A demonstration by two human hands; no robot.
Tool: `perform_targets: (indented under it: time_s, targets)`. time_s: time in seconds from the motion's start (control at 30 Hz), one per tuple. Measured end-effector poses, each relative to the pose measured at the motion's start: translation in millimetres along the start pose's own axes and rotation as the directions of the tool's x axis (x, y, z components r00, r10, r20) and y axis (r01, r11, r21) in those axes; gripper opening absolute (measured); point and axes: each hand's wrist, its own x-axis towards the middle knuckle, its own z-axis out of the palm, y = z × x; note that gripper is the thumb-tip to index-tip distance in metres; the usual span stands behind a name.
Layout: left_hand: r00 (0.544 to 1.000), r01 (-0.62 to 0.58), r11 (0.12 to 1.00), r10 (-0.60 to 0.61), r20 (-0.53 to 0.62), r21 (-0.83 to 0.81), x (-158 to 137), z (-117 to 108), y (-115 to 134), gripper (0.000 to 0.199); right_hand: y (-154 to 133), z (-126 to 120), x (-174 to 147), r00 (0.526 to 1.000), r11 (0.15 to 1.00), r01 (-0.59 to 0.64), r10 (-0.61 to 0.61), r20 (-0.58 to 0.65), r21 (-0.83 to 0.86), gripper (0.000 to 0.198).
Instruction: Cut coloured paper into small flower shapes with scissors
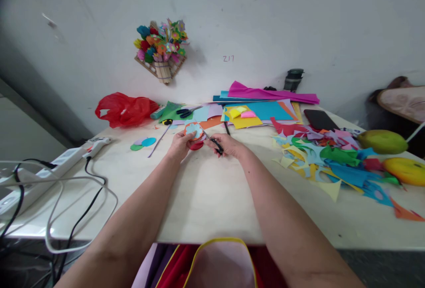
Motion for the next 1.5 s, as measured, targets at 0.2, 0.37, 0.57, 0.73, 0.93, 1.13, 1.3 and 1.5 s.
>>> perform_targets:
  time_s: [0.2,0.37,0.57,0.73,0.93,1.13,1.3,1.5]
  targets:
    - [1.000,-0.005,1.000,0.005,0.007,-0.004,-0.1,-0.7,-0.6,0.029,-0.4,0.2,-0.2,1.000,1.000,0.018,-0.018,0.000,-0.003,0.030]
    - [1.000,-0.013,1.000,0.013,0.007,0.013,1.0,-1.6,-1.7,0.026,0.8,0.3,0.4,1.000,1.000,0.007,-0.007,-0.003,-0.001,0.031]
    - [0.999,-0.027,1.000,0.026,0.030,0.013,1.5,-2.8,-2.1,0.028,-0.7,1.0,-0.3,1.000,1.000,0.007,-0.007,0.001,0.010,0.033]
    - [1.000,-0.018,1.000,0.018,0.014,0.011,1.3,-2.0,-1.8,0.028,-1.7,1.4,-1.1,1.000,1.000,0.014,-0.014,-0.003,0.011,0.032]
    - [1.000,-0.018,1.000,0.018,0.022,0.010,0.2,-1.0,-1.2,0.026,-0.1,0.7,0.6,1.000,1.000,0.010,-0.010,-0.007,0.027,0.030]
    - [1.000,-0.016,1.000,0.016,0.019,0.003,0.9,-1.6,-1.8,0.026,-2.2,1.9,-0.3,1.000,1.000,0.005,-0.005,-0.009,0.004,0.030]
    - [0.999,-0.019,1.000,0.018,0.033,0.008,0.7,-1.9,-1.9,0.031,2.3,1.0,2.1,1.000,1.000,0.012,-0.012,-0.006,-0.002,0.032]
    - [0.999,-0.017,1.000,0.018,0.035,-0.016,0.2,-1.4,-1.9,0.033,6.8,0.3,5.6,1.000,1.000,0.030,-0.030,0.004,0.001,0.034]
